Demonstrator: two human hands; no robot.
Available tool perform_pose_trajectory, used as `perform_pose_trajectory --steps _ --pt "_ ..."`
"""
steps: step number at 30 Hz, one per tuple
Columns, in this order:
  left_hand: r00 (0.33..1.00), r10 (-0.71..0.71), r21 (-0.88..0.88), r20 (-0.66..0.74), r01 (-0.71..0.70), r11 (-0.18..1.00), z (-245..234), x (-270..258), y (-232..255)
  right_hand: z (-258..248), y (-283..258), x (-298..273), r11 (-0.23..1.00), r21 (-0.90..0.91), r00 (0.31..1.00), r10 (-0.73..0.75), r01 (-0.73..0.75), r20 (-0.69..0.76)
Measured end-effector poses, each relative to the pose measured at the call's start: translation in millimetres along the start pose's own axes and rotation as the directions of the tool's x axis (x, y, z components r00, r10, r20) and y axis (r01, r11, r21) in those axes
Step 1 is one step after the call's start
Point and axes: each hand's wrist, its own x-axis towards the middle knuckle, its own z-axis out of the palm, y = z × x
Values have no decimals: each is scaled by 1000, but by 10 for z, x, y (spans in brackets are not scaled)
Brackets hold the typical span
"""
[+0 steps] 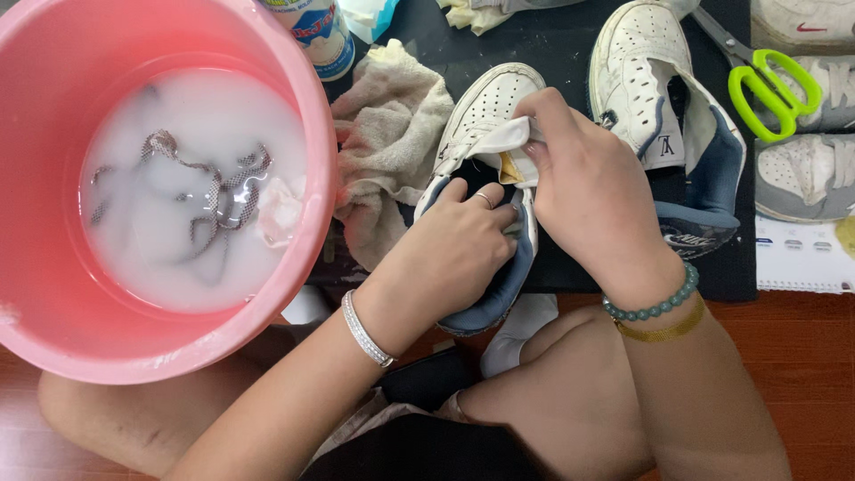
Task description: The person removes the laces and insoles from a pair of sneakers, puts them into a pink basin of soapy water, and then wipes the interior of the shoes with a cloth.
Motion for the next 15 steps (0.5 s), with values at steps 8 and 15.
perform_pose_trajectory --steps 8,15 --pt "1000 18 71 -17 -17 997 128 39 -57 -14 12 -9 1000 -28 1000 -13 13 22" --pt "993 -85 26 83 83 996 143 114 -58 17 -71 -112 996 -53 997 -70 68 -33"
